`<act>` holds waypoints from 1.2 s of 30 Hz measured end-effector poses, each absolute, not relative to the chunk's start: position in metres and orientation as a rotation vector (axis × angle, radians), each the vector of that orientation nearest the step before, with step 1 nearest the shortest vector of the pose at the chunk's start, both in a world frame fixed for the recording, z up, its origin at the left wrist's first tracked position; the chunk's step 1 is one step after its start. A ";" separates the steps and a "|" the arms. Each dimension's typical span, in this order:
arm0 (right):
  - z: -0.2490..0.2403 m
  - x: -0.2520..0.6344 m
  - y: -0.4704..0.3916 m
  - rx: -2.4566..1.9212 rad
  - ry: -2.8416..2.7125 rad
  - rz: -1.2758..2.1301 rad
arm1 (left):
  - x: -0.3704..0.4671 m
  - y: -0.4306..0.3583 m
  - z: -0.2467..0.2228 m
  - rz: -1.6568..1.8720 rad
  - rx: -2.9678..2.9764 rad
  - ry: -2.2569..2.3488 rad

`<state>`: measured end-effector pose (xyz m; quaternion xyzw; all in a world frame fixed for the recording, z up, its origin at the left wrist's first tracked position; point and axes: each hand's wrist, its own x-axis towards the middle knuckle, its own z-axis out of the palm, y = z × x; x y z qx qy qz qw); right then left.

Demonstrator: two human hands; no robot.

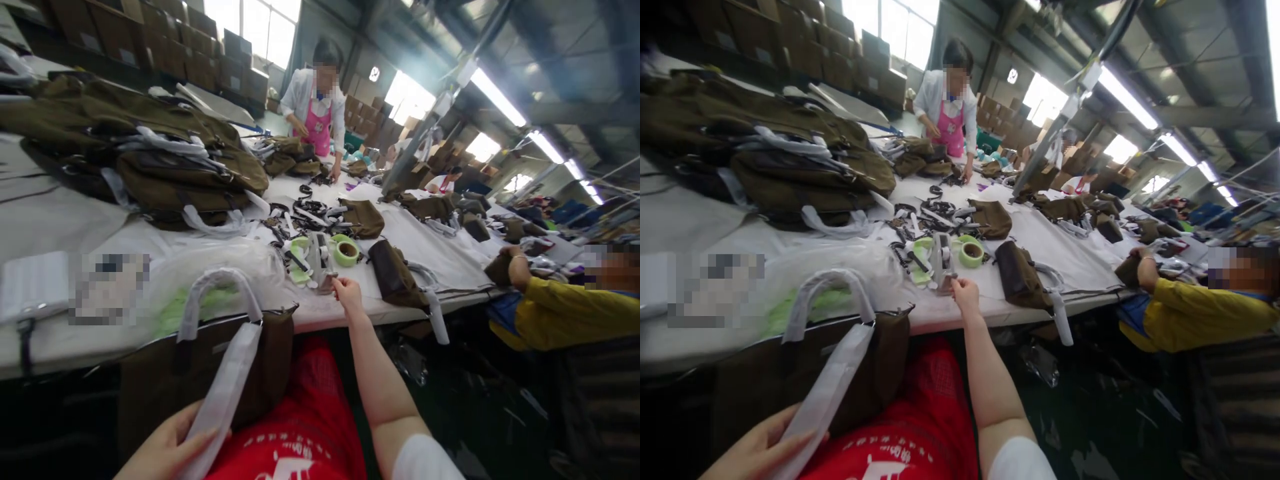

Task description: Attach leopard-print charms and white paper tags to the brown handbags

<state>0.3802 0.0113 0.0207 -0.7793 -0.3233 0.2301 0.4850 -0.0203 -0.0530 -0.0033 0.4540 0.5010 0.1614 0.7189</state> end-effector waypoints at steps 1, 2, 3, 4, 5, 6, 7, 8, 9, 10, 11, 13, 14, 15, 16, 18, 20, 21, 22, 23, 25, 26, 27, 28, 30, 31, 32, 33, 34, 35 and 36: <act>0.021 0.380 0.010 -1.912 -0.794 0.576 | -0.019 -0.054 0.001 0.358 1.007 1.105; 0.021 0.376 0.007 -1.925 -0.810 0.600 | -0.018 -0.055 0.005 0.354 1.013 1.091; 0.021 0.370 0.004 -1.930 -0.835 0.636 | -0.017 -0.056 0.010 0.349 1.013 1.087; 0.021 0.359 0.000 -1.930 -0.869 0.682 | -0.015 -0.056 0.015 0.335 1.011 1.079; 0.022 0.345 -0.006 -1.914 -0.918 0.748 | -0.013 -0.057 0.019 0.331 1.009 1.073; 0.023 0.327 -0.013 -1.878 -0.977 0.839 | -0.011 -0.057 0.023 0.338 1.008 1.069; 0.025 0.307 -0.022 -1.824 -1.039 0.952 | -0.009 -0.058 0.026 0.348 1.008 1.068; 0.028 0.286 -0.033 -1.743 -1.104 1.093 | -0.008 -0.058 0.028 0.358 1.014 1.066; 0.032 0.264 -0.043 -1.653 -1.151 1.249 | -0.007 -0.058 0.030 0.367 1.028 1.065; 0.035 0.243 -0.054 -1.571 -1.182 1.397 | -0.006 -0.058 0.032 0.373 1.047 1.064; 0.037 0.225 -0.063 -1.511 -1.200 1.526 | -0.005 -0.059 0.033 0.375 1.071 1.063; 0.037 0.196 -0.076 -1.479 -1.233 1.688 | -0.006 -0.060 0.035 0.385 1.123 1.063; 0.036 0.187 -0.079 -1.494 -1.249 1.722 | -0.006 -0.061 0.035 0.392 1.145 1.065; 0.034 0.180 -0.080 -1.520 -1.266 1.733 | -0.006 -0.061 0.035 0.399 1.162 1.065; 0.032 0.176 -0.080 -1.549 -1.286 1.727 | -0.007 -0.062 0.035 0.406 1.174 1.063; 0.028 0.175 -0.078 -1.613 -1.347 1.678 | -0.007 -0.063 0.035 0.417 1.179 1.063; 0.027 0.176 -0.075 -1.683 -1.431 1.604 | -0.007 -0.064 0.033 0.432 1.172 1.068; 0.027 0.178 -0.073 -1.721 -1.480 1.549 | -0.007 -0.064 0.032 0.443 1.169 1.070; 0.027 0.179 -0.072 -1.762 -1.522 1.484 | -0.007 -0.064 0.031 0.454 1.162 1.070; 0.026 0.180 -0.072 -1.803 -1.555 1.422 | -0.007 -0.065 0.031 0.467 1.142 1.065; 0.023 0.182 -0.071 -1.839 -1.556 1.376 | -0.007 -0.067 0.032 0.490 1.029 1.032; 0.020 0.182 -0.072 -1.811 -1.505 1.431 | -0.008 -0.068 0.033 0.501 0.930 1.000; 0.017 0.181 -0.072 -1.740 -1.420 1.537 | -0.008 -0.069 0.035 0.509 0.812 0.957; 0.013 0.180 -0.074 -1.628 -1.314 1.667 | -0.008 -0.069 0.038 0.514 0.688 0.907; 0.007 0.176 -0.077 -1.360 -1.106 1.853 | -0.009 -0.069 0.044 0.508 0.481 0.795; 0.006 0.175 -0.078 -1.258 -1.042 1.890 | -0.010 -0.069 0.047 0.502 0.408 0.739; 0.005 0.174 -0.080 -1.193 -1.019 1.893 | -0.010 -0.068 0.049 0.492 0.359 0.685; 0.007 0.174 -0.080 -1.162 -1.034 1.878 | -0.011 -0.067 0.052 0.480 0.335 0.641; 0.010 0.176 -0.080 -1.160 -1.083 1.850 | -0.013 -0.067 0.053 0.470 0.335 0.613; 0.015 0.181 -0.079 -1.178 -1.165 1.808 | -0.014 -0.066 0.053 0.459 0.362 0.606; 0.022 0.188 -0.077 -1.217 -1.266 1.735 | -0.016 -0.066 0.052 0.454 0.420 0.632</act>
